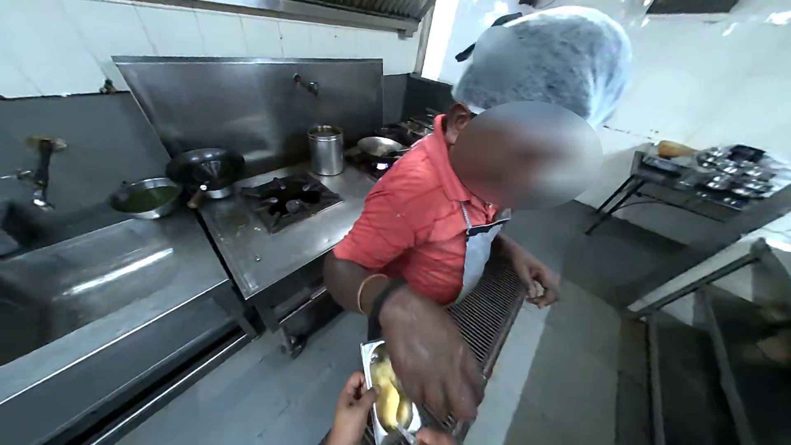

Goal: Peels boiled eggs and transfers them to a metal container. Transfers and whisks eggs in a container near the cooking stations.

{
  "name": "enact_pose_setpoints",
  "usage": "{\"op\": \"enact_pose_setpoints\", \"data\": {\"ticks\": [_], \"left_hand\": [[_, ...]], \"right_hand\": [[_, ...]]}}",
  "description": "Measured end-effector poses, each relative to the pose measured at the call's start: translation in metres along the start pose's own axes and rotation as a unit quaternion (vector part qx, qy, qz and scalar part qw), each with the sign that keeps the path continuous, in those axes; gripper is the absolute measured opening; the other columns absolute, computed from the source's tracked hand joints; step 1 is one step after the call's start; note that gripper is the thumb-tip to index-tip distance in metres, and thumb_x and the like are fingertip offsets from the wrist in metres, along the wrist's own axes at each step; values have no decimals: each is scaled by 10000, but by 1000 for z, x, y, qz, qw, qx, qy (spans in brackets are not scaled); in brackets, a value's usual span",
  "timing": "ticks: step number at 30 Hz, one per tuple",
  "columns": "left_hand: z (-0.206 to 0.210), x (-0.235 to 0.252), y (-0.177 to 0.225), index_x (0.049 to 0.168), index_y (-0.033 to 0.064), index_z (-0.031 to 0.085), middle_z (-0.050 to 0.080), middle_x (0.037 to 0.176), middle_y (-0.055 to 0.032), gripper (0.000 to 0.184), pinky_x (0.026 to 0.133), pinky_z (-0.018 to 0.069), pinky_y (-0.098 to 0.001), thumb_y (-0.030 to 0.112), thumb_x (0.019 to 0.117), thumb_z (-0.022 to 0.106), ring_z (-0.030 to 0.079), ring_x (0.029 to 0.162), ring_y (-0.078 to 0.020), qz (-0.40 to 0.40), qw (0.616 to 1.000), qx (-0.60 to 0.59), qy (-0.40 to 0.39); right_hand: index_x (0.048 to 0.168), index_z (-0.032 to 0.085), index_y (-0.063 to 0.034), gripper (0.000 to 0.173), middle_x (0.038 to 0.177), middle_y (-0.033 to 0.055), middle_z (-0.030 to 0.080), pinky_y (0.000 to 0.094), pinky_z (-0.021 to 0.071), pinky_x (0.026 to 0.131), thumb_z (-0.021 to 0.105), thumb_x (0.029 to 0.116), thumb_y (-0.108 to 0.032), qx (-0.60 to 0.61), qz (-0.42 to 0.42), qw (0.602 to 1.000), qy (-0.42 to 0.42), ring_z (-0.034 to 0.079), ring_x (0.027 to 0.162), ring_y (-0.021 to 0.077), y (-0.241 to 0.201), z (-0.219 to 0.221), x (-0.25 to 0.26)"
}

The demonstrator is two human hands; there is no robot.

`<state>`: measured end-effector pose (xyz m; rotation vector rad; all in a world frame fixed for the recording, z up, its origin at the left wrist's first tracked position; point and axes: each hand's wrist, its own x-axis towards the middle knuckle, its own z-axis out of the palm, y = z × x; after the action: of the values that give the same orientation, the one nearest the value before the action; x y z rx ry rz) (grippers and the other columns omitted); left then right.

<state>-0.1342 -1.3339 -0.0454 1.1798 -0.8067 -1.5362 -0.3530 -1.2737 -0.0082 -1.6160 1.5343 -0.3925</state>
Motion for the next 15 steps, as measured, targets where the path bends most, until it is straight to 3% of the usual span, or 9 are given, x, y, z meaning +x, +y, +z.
{"op": "enact_pose_setpoints", "data": {"ticks": [2,4,7,9,12,15], "left_hand": [[0,2,2,957,40,573,626,818,-65,128,637,563,-352,75,901,682,629,719,-168,2,1000,1,3],[2,2,5,987,19,574,636,852,-95,145,660,579,-375,71,917,690,646,747,-198,-7,1000,2,0],[8,9,7,964,14,567,634,828,-114,142,645,574,-384,65,921,692,645,723,-216,0,1000,1,6],[9,12,8,981,7,573,650,842,-131,141,650,587,-394,72,928,686,663,734,-233,-4,1000,-5,5],[16,17,5,974,12,583,646,831,-113,145,638,571,-368,82,919,697,651,723,-211,2,1000,4,7],[17,25,3,985,5,581,650,857,-132,145,669,591,-393,67,924,697,661,751,-230,6,1000,-20,12]], "right_hand": [[1060,724,28,301,939,188,723,549,557,873,614,999,-245,57,48,995,63,703,910,309,-12,-6,-5],[1104,717,36,331,981,220,729,570,554,906,625,992,-262,44,98,992,72,714,957,347,-7,-4,-4],[1040,734,-10,303,890,157,715,530,546,812,528,1030,-232,16,17,1000,-14,690,854,288,2,-11,3],[1039,742,-33,284,887,122,708,497,541,787,525,1026,-216,50,19,998,27,671,839,252,6,-15,9],[1073,727,-23,308,930,162,718,550,546,841,512,1035,-240,4,23,999,-30,695,898,304,11,-18,14],[1013,751,-37,256,858,103,712,466,550,759,551,1014,-196,56,1,998,39,672,801,219,11,-25,23]]}}
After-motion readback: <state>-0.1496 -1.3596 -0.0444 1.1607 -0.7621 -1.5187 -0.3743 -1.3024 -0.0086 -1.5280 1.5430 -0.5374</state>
